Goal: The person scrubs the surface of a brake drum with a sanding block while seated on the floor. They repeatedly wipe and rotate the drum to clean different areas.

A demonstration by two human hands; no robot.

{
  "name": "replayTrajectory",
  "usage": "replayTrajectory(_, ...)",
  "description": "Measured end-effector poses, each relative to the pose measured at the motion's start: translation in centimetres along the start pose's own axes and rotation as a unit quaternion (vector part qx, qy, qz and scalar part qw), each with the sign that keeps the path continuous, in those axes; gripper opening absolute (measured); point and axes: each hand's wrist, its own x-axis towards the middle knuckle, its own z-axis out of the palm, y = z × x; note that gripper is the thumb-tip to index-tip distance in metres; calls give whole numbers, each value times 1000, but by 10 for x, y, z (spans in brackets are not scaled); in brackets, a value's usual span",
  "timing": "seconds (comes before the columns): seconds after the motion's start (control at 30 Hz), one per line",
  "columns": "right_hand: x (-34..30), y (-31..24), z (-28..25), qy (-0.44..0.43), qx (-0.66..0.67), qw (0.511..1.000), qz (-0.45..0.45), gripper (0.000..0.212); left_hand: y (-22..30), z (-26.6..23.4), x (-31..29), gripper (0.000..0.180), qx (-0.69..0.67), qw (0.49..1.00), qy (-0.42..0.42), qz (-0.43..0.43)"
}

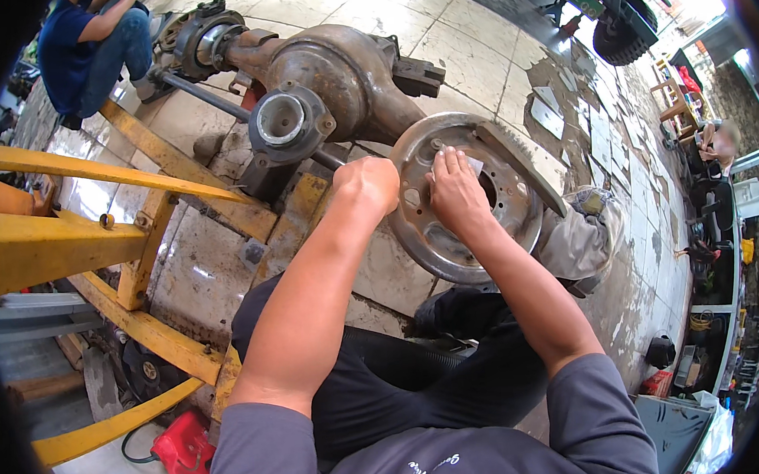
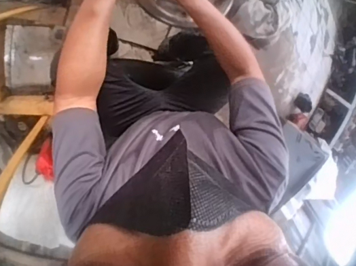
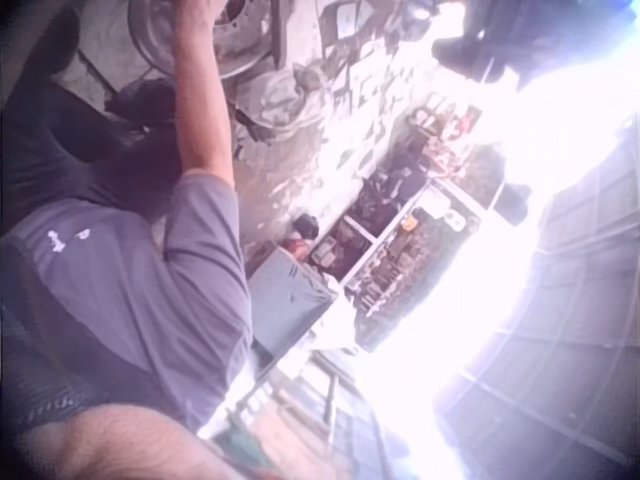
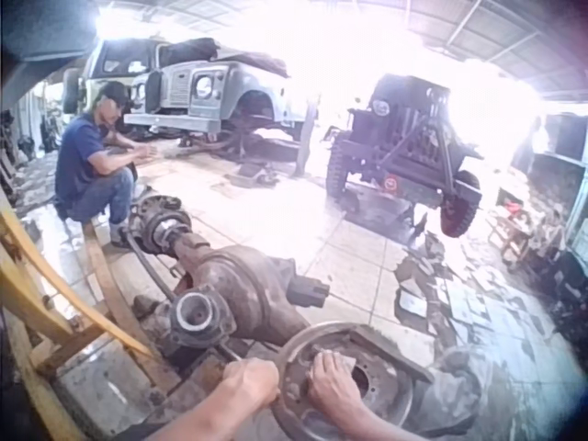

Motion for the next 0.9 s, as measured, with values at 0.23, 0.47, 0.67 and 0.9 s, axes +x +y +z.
replayTrajectory(0.23,-3,-2,5,23,36,999,-12,49,-1,-3,-1,39,-9,1000,5,-2)
replayTrajectory(0.47,-10,-1,2,20,55,997,-45,50,-3,-1,-1,41,-4,1000,6,13)
replayTrajectory(0.67,-9,-10,3,35,69,996,-38,47,-1,-3,-2,41,3,1000,-8,4)
replayTrajectory(0.9,-8,-27,9,54,62,996,-42,46,-2,-3,0,41,-1,1000,10,10)
